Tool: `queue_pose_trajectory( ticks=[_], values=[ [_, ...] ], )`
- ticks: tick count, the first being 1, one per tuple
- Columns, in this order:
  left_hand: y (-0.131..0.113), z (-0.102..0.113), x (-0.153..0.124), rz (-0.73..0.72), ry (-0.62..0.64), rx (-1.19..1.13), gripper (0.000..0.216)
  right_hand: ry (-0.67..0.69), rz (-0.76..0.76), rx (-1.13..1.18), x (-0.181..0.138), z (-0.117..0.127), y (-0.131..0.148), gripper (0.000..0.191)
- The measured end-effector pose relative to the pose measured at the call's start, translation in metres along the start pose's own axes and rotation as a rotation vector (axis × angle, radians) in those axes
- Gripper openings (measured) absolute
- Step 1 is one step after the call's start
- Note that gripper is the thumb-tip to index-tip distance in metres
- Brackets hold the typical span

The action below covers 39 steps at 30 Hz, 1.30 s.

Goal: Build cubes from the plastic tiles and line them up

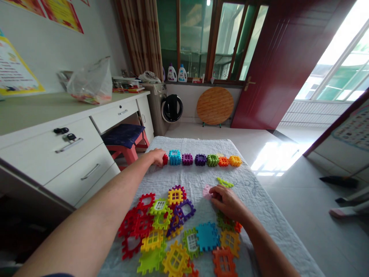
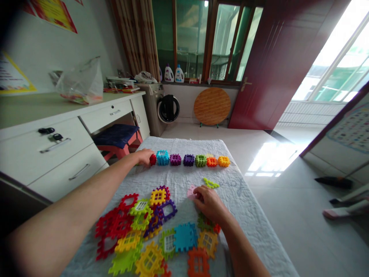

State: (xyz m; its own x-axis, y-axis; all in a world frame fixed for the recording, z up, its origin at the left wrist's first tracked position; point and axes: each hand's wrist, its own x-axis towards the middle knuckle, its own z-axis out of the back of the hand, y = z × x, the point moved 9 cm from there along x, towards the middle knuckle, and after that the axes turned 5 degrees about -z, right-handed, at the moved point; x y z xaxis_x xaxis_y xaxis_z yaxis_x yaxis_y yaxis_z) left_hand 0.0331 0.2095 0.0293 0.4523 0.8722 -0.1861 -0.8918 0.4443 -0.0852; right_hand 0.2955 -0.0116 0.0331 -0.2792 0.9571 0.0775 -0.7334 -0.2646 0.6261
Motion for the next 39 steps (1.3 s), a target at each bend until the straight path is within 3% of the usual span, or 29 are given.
queue_pose_trajectory(
  ticks=[19, 25, 27, 30, 35, 39],
  values=[
    [0.004, -0.007, 0.002, 0.022, 0.078, 0.094, 0.050, -0.005, -0.007, 0.005, 0.000, 0.001, 0.000, 0.022],
    [0.001, 0.002, -0.008, 0.026, 0.030, 0.100, 0.083, -0.007, -0.027, 0.006, 0.000, 0.002, -0.001, 0.021],
    [0.001, 0.009, -0.017, 0.035, -0.011, 0.101, 0.096, -0.003, -0.027, 0.009, 0.001, 0.002, -0.001, 0.021],
    [-0.002, 0.022, -0.039, 0.036, -0.091, 0.104, 0.097, 0.003, -0.025, 0.000, 0.001, 0.001, -0.002, 0.020],
    [-0.022, 0.035, -0.093, -0.034, -0.174, 0.077, 0.065, 0.001, -0.014, -0.034, 0.001, 0.000, -0.003, 0.021],
    [-0.058, 0.021, -0.144, -0.187, -0.076, -0.114, 0.043, -0.001, 0.006, -0.054, 0.000, 0.001, 0.001, 0.021]
  ],
)
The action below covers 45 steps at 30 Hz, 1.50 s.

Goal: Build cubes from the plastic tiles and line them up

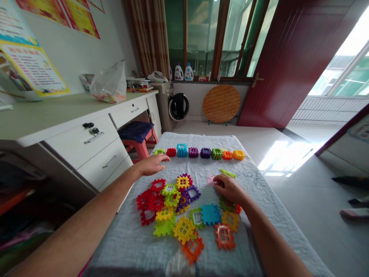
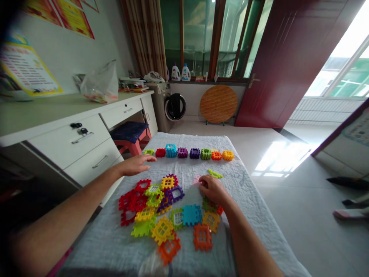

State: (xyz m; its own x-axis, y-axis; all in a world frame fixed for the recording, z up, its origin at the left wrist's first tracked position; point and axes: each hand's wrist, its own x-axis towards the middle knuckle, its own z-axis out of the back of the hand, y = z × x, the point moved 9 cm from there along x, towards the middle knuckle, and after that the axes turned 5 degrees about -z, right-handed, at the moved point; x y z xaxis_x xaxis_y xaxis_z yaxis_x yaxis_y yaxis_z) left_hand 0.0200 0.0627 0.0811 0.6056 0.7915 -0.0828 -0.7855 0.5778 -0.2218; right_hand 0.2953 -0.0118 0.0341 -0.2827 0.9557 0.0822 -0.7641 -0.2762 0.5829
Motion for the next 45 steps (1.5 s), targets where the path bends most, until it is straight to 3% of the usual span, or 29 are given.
queue_pose_trajectory(
  ticks=[4, 10, 14, 19, 23, 29, 35, 40, 45],
  values=[
    [-0.025, -0.017, -0.035, -0.007, 0.028, -0.072, 0.039, -0.013, 0.003, -0.007, -0.001, 0.001, 0.000, 0.021],
    [-0.012, -0.043, -0.057, 0.130, 0.136, 0.001, 0.040, -0.029, 0.014, -0.009, -0.001, 0.000, -0.003, 0.021],
    [-0.009, -0.046, -0.054, 0.123, 0.135, -0.009, 0.039, -0.025, 0.007, -0.009, -0.001, -0.001, -0.004, 0.022],
    [-0.008, -0.034, -0.043, 0.142, 0.081, -0.032, 0.022, -0.019, 0.001, -0.001, 0.001, -0.002, -0.005, 0.022],
    [-0.006, -0.027, -0.025, 0.157, 0.016, -0.066, 0.034, -0.016, 0.001, 0.002, 0.001, -0.002, -0.005, 0.021],
    [-0.009, -0.044, 0.000, 0.123, -0.024, -0.064, 0.035, -0.014, 0.008, 0.001, 0.001, -0.003, -0.006, 0.021],
    [-0.002, -0.035, -0.013, 0.177, -0.164, 0.008, 0.037, -0.012, 0.002, 0.006, 0.000, -0.002, -0.005, 0.021],
    [-0.040, -0.028, -0.014, 0.007, -0.195, -0.047, 0.033, -0.021, 0.005, -0.019, 0.000, 0.000, -0.001, 0.019],
    [-0.079, -0.048, -0.001, -0.077, -0.109, -0.019, 0.040, -0.028, 0.003, -0.012, -0.001, 0.000, -0.003, 0.020]
  ],
)
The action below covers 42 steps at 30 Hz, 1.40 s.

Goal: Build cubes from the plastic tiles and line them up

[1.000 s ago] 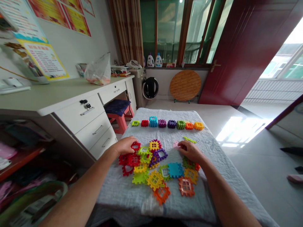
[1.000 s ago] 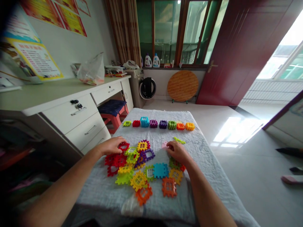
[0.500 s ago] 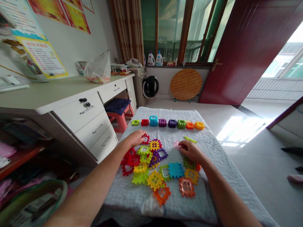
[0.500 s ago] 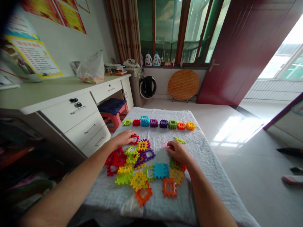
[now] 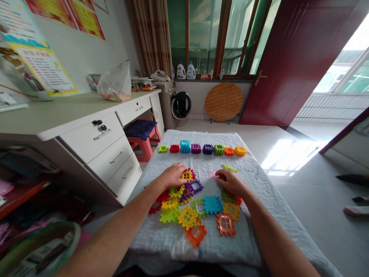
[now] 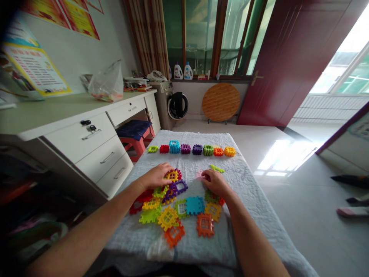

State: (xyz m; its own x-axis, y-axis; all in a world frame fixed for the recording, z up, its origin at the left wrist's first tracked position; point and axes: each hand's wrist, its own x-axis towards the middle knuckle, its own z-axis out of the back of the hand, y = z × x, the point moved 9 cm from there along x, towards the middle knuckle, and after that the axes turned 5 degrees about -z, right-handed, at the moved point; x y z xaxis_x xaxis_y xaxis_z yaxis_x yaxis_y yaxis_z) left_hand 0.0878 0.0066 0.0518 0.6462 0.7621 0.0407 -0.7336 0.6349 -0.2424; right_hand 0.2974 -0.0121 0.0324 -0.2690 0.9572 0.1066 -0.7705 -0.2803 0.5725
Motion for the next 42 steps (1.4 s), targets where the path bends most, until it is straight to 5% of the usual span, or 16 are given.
queue_pose_trajectory(
  ticks=[5, 12, 19, 29, 36, 42],
  values=[
    [-0.006, -0.002, 0.002, 0.007, -0.039, 0.065, 0.042, -0.006, 0.007, 0.006, 0.001, -0.001, -0.002, 0.020],
    [-0.019, 0.025, 0.011, -0.021, -0.241, -0.053, 0.046, -0.011, 0.023, -0.003, 0.001, 0.000, 0.000, 0.019],
    [-0.049, 0.008, 0.042, -0.098, -0.171, -0.168, 0.060, -0.037, 0.032, 0.032, 0.001, -0.001, -0.004, 0.023],
    [0.017, 0.034, -0.013, 0.126, -0.273, -0.200, 0.034, -0.195, 0.116, 0.049, 0.001, 0.008, 0.015, 0.026],
    [0.024, 0.020, -0.038, 0.142, -0.372, -0.315, 0.029, -0.053, 0.146, -0.110, 0.015, -0.020, 0.033, 0.044],
    [0.032, 0.004, -0.052, 0.140, -0.186, -0.497, 0.035, -0.190, 0.095, -0.116, 0.015, 0.004, 0.013, 0.040]
  ],
)
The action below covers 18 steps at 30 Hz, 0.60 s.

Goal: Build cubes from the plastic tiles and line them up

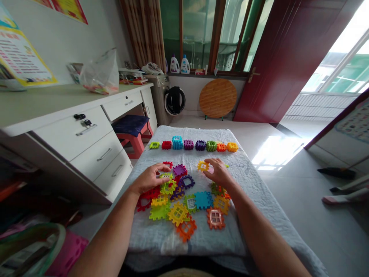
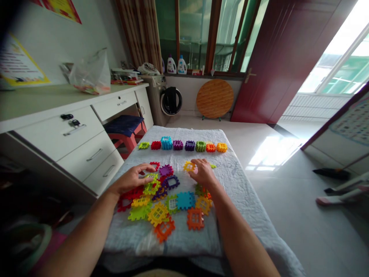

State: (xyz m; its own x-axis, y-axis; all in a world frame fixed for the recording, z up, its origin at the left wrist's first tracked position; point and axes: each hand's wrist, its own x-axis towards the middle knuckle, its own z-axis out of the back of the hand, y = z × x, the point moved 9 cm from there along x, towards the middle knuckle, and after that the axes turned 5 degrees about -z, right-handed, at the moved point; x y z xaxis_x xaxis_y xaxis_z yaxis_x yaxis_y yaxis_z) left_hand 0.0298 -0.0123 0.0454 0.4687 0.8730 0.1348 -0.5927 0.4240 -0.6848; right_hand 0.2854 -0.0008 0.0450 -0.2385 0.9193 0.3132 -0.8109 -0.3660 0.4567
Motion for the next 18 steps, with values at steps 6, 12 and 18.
queue_pose_trajectory(
  ticks=[6, 12, 18],
  values=[
    [-0.011, -0.008, -0.002, -0.072, 0.119, 0.143, 0.051, -0.015, -0.040, 0.009, -0.007, 0.007, -0.015, 0.037],
    [-0.027, -0.017, 0.009, -0.116, 0.017, 0.258, 0.027, -0.069, -0.069, 0.069, -0.009, 0.013, -0.021, 0.029],
    [-0.055, -0.002, 0.002, -0.200, -0.121, 0.361, 0.030, -0.075, -0.132, 0.105, -0.011, 0.017, -0.032, 0.023]
  ],
)
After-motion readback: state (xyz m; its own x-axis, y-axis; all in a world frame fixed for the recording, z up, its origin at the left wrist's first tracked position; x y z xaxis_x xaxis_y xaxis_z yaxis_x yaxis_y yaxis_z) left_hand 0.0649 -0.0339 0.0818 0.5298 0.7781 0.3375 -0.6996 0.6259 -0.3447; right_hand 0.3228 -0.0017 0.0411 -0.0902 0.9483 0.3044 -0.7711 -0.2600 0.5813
